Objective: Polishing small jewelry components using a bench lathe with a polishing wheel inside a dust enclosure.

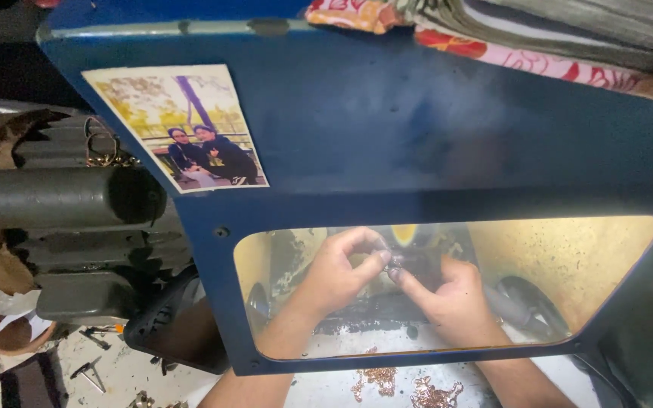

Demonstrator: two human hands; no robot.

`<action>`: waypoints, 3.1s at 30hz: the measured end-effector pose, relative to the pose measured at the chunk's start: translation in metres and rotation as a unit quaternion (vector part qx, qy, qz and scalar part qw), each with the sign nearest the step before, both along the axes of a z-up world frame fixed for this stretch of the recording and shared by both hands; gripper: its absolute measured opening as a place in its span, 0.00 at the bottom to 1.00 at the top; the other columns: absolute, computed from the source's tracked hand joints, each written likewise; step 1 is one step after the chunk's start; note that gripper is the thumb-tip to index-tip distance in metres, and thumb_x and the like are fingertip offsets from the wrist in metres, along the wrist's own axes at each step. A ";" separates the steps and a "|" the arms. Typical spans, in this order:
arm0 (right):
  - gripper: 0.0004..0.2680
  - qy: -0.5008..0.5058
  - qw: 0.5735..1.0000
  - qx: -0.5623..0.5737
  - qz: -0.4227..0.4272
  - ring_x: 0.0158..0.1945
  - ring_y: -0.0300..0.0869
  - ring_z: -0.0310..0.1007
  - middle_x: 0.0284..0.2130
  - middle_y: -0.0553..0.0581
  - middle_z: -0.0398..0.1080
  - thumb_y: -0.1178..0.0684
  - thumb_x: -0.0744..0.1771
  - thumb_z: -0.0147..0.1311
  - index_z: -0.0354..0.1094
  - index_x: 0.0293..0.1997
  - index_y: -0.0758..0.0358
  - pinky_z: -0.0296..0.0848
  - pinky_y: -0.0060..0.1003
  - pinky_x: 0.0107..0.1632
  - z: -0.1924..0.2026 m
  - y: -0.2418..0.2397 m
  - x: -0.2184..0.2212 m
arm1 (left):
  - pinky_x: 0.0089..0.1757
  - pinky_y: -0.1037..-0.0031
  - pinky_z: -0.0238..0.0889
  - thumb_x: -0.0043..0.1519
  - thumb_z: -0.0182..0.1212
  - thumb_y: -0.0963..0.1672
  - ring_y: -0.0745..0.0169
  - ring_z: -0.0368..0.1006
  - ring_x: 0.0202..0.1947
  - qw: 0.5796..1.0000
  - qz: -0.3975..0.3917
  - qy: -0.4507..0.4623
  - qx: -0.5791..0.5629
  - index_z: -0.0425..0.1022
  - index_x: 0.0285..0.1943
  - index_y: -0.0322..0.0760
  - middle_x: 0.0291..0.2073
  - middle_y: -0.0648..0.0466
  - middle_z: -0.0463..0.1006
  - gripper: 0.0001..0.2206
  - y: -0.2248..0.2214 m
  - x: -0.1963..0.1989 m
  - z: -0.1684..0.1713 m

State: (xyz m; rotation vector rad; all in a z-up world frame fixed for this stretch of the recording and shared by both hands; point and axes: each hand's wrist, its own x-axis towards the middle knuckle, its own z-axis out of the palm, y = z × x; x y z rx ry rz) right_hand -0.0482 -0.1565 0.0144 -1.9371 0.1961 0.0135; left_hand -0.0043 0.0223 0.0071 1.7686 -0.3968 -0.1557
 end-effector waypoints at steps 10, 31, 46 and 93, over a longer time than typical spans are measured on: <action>0.14 0.106 0.993 0.018 0.054 0.48 0.38 0.84 0.43 0.52 0.87 0.50 0.63 0.60 0.81 0.50 0.60 0.76 0.34 0.57 -0.025 -0.027 0.009 | 0.55 0.72 0.68 0.61 0.62 0.48 0.68 0.80 0.48 0.996 0.019 0.082 0.004 0.85 0.43 0.44 0.43 0.60 0.87 0.10 0.003 0.007 0.004; 0.14 0.009 0.994 0.103 0.020 0.22 0.40 0.61 0.15 0.52 0.63 0.46 0.69 0.55 0.69 0.25 0.61 0.62 0.36 0.36 -0.018 0.021 0.008 | 0.43 0.76 0.66 0.66 0.53 0.42 0.69 0.73 0.34 0.976 0.044 0.127 -0.173 0.78 0.32 0.38 0.28 0.58 0.78 0.11 0.007 -0.003 -0.013; 0.12 0.064 0.991 0.088 0.084 0.22 0.42 0.71 0.17 0.58 0.74 0.46 0.65 0.57 0.82 0.36 0.65 0.73 0.38 0.34 -0.017 -0.012 0.002 | 0.45 0.77 0.65 0.70 0.54 0.45 0.73 0.69 0.30 0.968 -0.040 0.170 -0.179 0.77 0.40 0.39 0.27 0.60 0.75 0.08 -0.001 -0.004 -0.014; 0.13 0.128 0.985 0.096 0.071 0.29 0.45 0.79 0.31 0.60 0.84 0.52 0.64 0.59 0.83 0.51 0.62 0.83 0.42 0.37 -0.021 -0.027 0.003 | 0.53 0.73 0.68 0.63 0.61 0.47 0.68 0.79 0.44 0.991 -0.040 0.096 -0.082 0.82 0.40 0.40 0.38 0.59 0.84 0.08 0.005 0.006 -0.004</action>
